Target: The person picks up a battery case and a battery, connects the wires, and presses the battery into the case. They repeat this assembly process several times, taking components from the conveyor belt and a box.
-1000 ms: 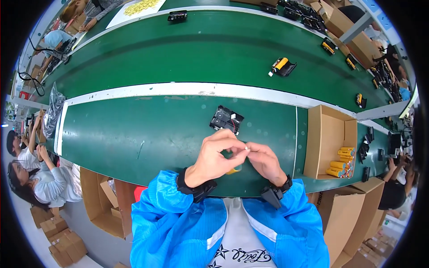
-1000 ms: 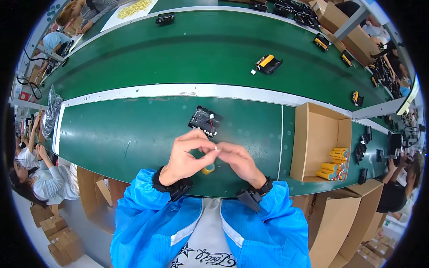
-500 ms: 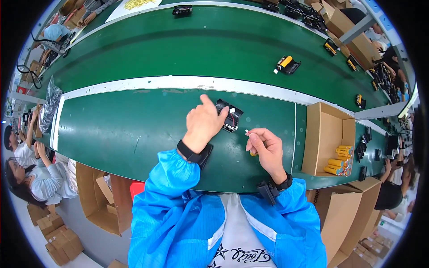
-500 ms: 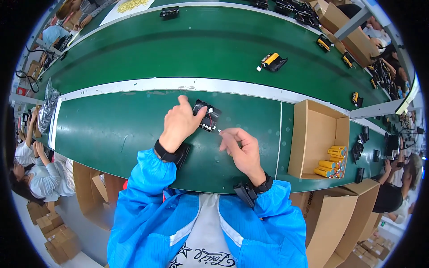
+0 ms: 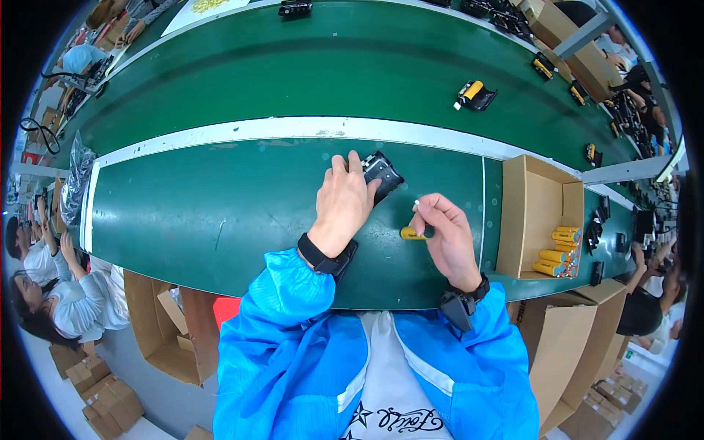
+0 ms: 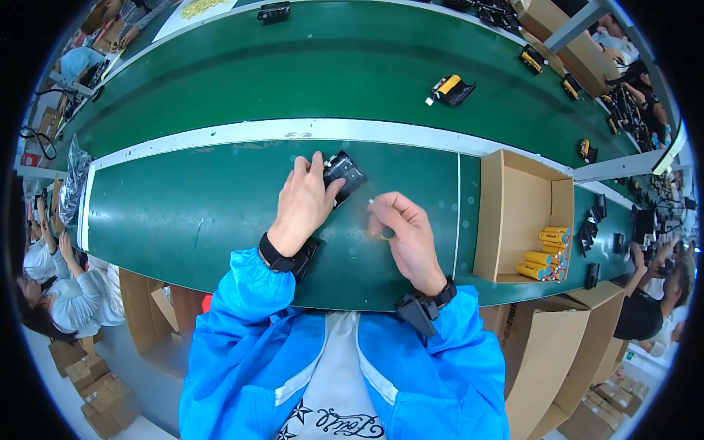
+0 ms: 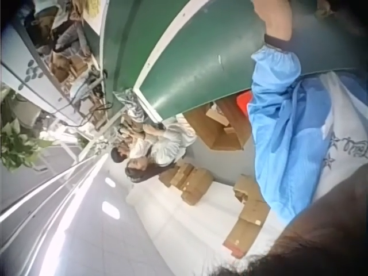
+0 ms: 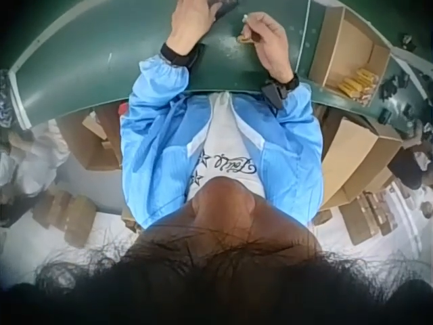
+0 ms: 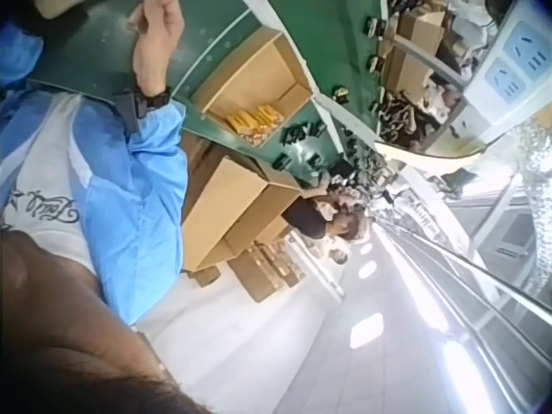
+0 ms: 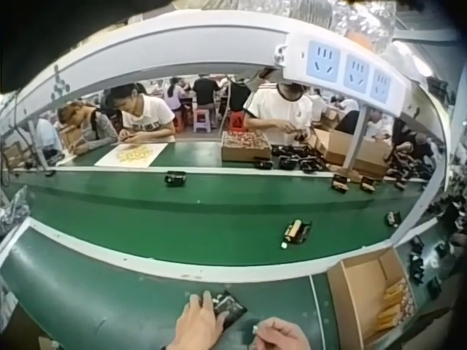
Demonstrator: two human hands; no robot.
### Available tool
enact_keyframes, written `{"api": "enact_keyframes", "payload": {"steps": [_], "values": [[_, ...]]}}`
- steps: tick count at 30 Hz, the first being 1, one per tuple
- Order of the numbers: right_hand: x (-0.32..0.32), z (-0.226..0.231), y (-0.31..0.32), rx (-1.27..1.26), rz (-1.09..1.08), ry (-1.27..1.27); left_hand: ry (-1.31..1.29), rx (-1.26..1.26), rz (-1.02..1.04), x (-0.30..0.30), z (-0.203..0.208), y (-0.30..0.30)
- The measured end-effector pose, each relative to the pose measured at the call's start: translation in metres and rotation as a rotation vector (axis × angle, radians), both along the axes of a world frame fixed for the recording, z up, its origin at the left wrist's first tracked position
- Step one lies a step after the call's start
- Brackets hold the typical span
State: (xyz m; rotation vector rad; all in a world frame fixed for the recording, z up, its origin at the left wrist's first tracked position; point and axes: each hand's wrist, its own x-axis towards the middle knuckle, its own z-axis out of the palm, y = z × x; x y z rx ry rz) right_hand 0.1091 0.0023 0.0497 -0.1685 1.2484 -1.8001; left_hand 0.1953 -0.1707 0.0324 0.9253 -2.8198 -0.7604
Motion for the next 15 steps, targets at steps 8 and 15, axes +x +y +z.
{"api": "enact_keyframes", "payload": {"steps": [8, 15], "values": [[0.002, -0.023, -0.047, 0.327, -0.133, 1.355, -0.021, 0.073, -0.163, 0.019, 0.003, 0.011], [0.006, -0.037, -0.057, 0.337, -0.110, 1.521, 0.144, -0.057, -0.207, 0.019, -0.013, 0.008]]}}
